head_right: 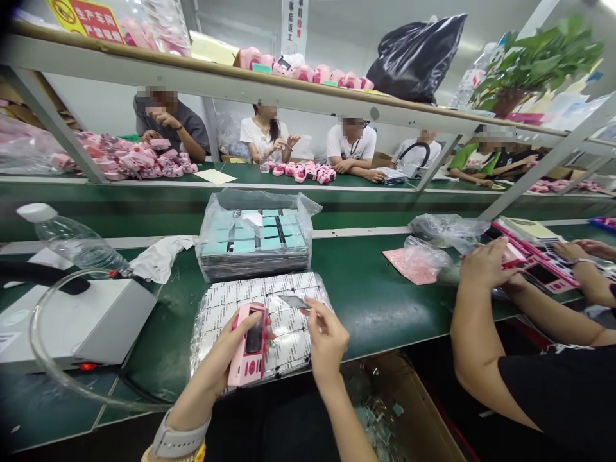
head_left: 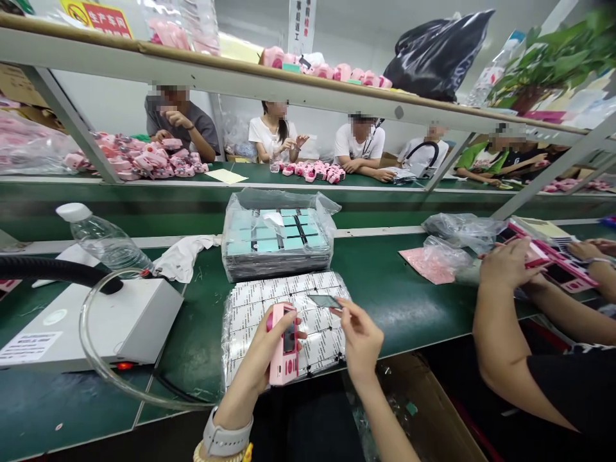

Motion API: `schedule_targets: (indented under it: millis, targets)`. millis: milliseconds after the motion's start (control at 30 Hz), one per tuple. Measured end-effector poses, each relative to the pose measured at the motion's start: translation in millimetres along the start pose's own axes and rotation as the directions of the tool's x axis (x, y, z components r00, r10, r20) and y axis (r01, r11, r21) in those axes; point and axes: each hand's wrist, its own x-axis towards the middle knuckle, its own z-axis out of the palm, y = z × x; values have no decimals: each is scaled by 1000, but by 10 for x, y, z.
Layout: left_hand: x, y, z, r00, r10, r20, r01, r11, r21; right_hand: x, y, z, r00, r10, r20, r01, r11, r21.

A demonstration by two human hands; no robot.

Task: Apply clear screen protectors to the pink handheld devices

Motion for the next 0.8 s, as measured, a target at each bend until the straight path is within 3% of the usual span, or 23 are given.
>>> schedule_targets:
  millis: [133, 300, 800]
  targets:
    - [-150, -107, 202, 999, -40, 3, 40, 994, -100, -388, -140, 48, 982, -186, -17, 186, 979, 84]
    - [-277, -148, 309, 998, -53, -24, 49, 986, -162, -465, -175, -21, 928, -371, -38, 372, 917, 147]
    - [-340, -180, 435, 994, 42, -99, -62, 975, -215, -392, -388, -180, 918, -378, 117, 351, 915, 200]
